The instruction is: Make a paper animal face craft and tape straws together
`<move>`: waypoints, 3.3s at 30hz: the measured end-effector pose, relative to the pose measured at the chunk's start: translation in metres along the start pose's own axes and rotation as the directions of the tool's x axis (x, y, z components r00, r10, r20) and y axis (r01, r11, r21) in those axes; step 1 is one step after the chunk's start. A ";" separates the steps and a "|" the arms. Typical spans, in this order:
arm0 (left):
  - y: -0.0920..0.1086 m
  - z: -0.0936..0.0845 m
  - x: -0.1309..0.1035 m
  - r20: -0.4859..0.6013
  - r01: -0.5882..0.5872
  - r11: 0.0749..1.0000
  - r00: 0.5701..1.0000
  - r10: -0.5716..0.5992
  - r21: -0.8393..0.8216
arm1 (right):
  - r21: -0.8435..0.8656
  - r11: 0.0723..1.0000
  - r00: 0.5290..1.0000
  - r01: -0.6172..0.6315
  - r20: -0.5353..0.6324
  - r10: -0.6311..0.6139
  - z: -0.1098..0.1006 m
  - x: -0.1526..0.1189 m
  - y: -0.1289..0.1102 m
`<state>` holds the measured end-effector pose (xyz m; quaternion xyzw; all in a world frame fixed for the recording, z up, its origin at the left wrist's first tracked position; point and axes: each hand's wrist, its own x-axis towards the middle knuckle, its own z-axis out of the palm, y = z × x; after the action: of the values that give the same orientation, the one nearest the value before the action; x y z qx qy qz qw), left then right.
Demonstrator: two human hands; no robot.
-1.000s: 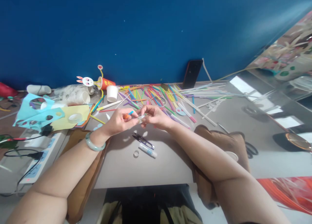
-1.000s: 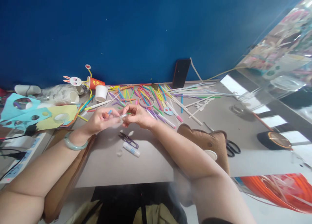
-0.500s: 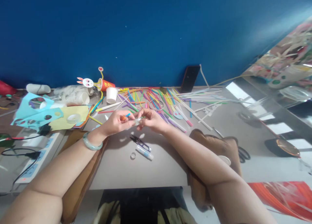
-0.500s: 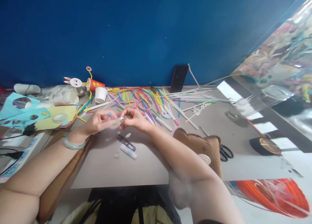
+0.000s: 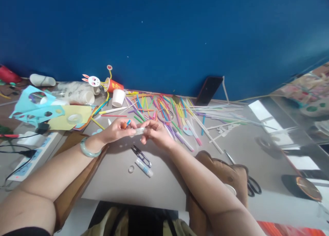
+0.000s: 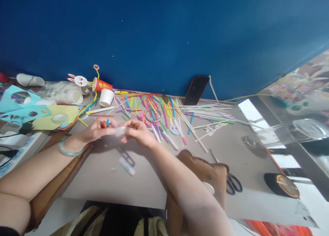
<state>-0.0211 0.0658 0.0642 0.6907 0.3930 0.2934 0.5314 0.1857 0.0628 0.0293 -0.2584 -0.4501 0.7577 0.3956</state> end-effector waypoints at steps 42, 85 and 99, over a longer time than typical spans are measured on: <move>0.010 0.009 -0.007 -0.074 -0.100 0.994 0.993 0.097 -0.040 | -0.920 0.250 0.774 0.303 0.085 -0.627 0.011 -0.011 -0.001; 0.014 0.008 -0.003 -0.130 -0.053 0.997 0.990 0.060 0.063 | -0.957 -0.036 0.731 0.288 0.243 -0.637 0.001 -0.009 0.009; 0.014 0.005 -0.004 0.003 -0.103 0.993 0.995 0.103 0.055 | -0.736 0.644 0.938 0.211 -0.033 -0.345 0.010 -0.001 0.005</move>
<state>-0.0164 0.0580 0.0760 0.7243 0.3649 0.3095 0.4965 0.1772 0.0554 0.0293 -0.3841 -0.7101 0.4239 0.4106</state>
